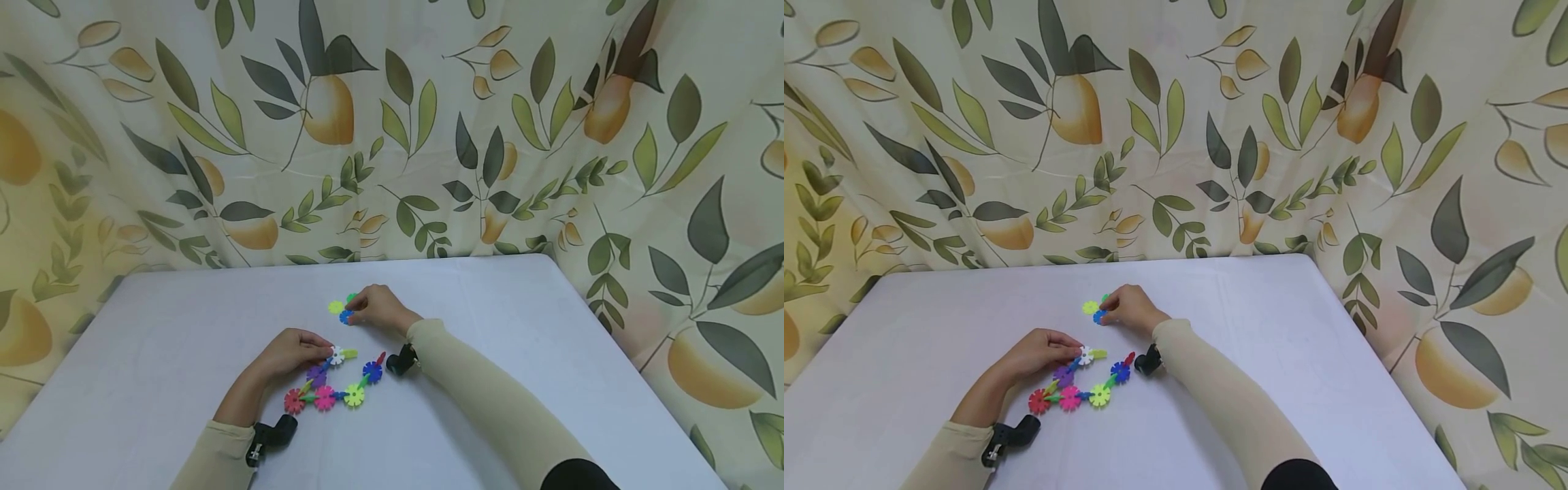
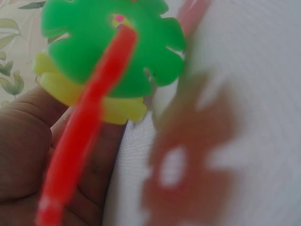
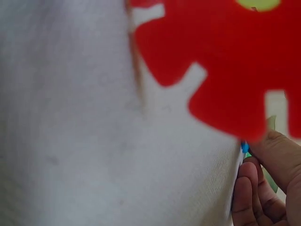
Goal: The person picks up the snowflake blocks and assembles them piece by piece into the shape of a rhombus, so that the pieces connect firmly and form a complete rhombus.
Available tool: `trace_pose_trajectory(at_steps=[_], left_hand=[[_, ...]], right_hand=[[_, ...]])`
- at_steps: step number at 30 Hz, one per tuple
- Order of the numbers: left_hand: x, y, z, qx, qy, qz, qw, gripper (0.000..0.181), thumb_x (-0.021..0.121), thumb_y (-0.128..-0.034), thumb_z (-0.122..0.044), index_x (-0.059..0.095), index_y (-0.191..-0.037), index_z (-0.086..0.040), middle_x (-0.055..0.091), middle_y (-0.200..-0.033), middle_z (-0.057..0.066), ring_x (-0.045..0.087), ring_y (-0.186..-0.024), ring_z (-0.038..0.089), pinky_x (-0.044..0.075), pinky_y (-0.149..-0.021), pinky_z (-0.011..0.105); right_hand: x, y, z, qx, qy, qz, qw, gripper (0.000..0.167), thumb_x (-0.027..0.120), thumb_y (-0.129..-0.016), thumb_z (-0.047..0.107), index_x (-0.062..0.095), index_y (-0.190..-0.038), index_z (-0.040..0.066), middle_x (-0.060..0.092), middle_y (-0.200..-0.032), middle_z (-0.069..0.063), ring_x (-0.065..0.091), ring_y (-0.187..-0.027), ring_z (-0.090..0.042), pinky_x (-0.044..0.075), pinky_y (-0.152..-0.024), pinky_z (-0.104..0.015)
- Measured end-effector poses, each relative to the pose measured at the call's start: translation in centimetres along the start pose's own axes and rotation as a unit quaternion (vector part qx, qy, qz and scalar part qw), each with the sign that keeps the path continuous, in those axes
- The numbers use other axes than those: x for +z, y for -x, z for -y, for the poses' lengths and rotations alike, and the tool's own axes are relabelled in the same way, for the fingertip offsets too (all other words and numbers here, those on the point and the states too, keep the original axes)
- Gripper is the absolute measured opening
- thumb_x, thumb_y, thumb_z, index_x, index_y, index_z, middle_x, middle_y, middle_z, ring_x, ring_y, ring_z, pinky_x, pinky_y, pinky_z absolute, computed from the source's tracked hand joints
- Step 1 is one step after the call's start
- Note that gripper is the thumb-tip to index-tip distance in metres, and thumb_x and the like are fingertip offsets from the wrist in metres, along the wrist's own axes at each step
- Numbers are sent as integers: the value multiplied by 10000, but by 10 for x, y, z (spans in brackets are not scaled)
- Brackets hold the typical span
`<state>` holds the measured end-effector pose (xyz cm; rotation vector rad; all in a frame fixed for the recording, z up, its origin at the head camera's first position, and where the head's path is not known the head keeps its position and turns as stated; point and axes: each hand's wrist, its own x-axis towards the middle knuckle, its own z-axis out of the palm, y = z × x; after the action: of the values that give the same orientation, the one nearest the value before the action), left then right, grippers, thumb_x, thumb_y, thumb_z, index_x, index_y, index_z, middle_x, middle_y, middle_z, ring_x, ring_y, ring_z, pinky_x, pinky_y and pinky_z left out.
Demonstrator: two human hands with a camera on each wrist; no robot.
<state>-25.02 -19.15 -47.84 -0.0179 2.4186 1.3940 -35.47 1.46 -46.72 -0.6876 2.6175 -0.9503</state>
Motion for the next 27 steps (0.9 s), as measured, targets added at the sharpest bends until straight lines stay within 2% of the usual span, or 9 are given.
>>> trace_pose_trajectory(at_steps=[6,12,20,27], left_hand=[[1,0,1,108,2,57,9999,262,741,-883,-290,765,-1009,-62,749,-854,14,629,-717,106,513,-650,235],[-1,2,0,100,-1,57,9999,264,744,-880,-283,762,-1020,-59,749,-854,13,631,-718,101,520,-651,244],[-3,4,-1,-18,-67,37,10000,240,720,-899,-240,756,-1063,-69,747,-890,16,626,-744,114,524,-669,241],[-1,7,-1,-136,-84,-129,9998,221,735,-885,-236,763,-1037,-79,743,-876,8,623,-733,123,532,-659,250]], right_hand=[[0,4,-1,-62,-38,-28,10000,270,814,-818,207,764,-1070,126,727,-976,20,605,-889,-111,506,-847,-267],[3,8,-6,-177,-244,-270,9992,260,815,-813,179,749,-1059,126,707,-934,29,597,-837,-98,502,-800,-240],[6,19,-11,-277,-785,-642,9945,176,770,-856,137,729,-1026,116,687,-917,8,605,-845,-112,512,-810,-261],[7,35,-18,-128,-1323,-596,9893,180,740,-886,160,725,-1064,133,696,-952,12,623,-872,-119,528,-779,-259]])
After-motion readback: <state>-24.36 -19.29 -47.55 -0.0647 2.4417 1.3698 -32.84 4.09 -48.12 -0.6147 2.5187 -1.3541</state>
